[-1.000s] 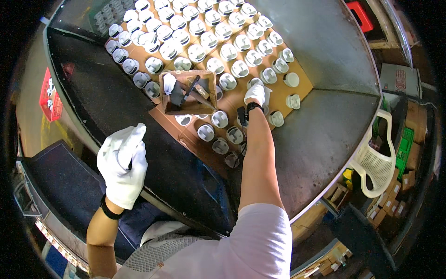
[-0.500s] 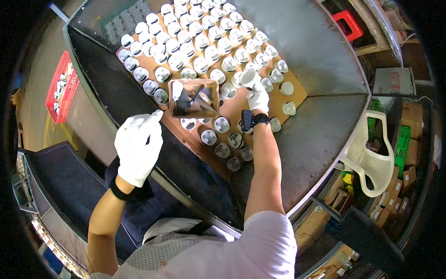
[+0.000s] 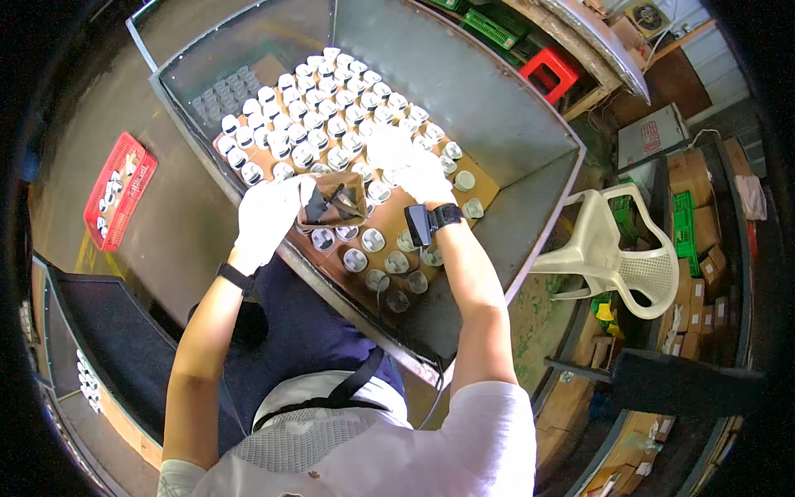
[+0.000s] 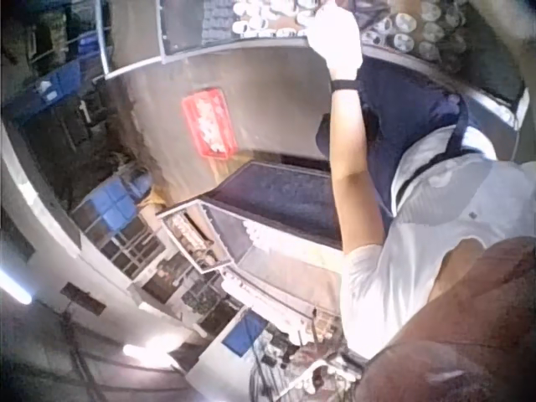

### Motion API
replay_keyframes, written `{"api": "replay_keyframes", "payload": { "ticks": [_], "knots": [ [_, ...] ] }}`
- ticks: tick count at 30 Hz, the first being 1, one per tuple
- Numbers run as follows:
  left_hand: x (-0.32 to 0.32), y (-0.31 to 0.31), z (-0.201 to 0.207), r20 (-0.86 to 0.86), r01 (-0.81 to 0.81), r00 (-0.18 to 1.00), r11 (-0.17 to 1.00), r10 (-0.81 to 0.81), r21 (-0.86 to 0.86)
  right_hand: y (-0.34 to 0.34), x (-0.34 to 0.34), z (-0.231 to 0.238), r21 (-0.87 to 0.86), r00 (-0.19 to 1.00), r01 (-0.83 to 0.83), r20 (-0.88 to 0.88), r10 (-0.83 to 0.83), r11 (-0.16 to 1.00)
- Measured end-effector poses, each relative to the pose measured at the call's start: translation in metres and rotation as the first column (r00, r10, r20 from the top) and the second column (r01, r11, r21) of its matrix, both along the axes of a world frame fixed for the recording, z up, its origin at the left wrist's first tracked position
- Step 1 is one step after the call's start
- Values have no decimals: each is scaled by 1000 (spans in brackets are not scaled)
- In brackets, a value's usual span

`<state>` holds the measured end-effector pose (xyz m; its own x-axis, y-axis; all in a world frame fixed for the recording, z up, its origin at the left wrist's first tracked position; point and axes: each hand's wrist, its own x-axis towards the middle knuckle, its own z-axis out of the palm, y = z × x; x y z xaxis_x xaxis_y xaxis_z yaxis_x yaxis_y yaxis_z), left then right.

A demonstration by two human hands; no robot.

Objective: The recorder is inspecting metal cylindrical components in a large bin and marking them with a marker.

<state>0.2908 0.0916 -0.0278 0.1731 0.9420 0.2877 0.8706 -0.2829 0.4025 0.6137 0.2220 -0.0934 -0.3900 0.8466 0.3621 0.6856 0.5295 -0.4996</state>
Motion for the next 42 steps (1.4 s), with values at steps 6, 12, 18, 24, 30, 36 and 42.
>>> {"api": "replay_keyframes", "payload": {
  "ticks": [6,12,18,24,30,36,42],
  "knots": [
    [37,-12,-2,889,346,453,931,-60,-114,-63,5,47,-275,986,-94,-158,51,957],
    [72,-29,-9,970,683,109,693,218,-232,-97,-6,52,-363,987,-159,-76,141,918],
    [70,-42,10,989,722,81,677,122,-142,-118,-19,51,-307,989,-140,4,148,942],
    [71,-21,6,456,556,705,823,-543,120,-127,-24,66,-253,968,-223,-169,184,941],
    [66,-37,4,754,338,650,924,-92,-180,-135,-33,69,-491,882,-376,-450,141,786],
    [66,-27,-18,932,512,360,843,-36,-165,-138,-36,71,-532,886,-346,-456,83,773],
    [78,-14,-36,762,384,519,902,-387,196,-134,-37,74,-388,936,-214,-343,74,897]
  ]
}}
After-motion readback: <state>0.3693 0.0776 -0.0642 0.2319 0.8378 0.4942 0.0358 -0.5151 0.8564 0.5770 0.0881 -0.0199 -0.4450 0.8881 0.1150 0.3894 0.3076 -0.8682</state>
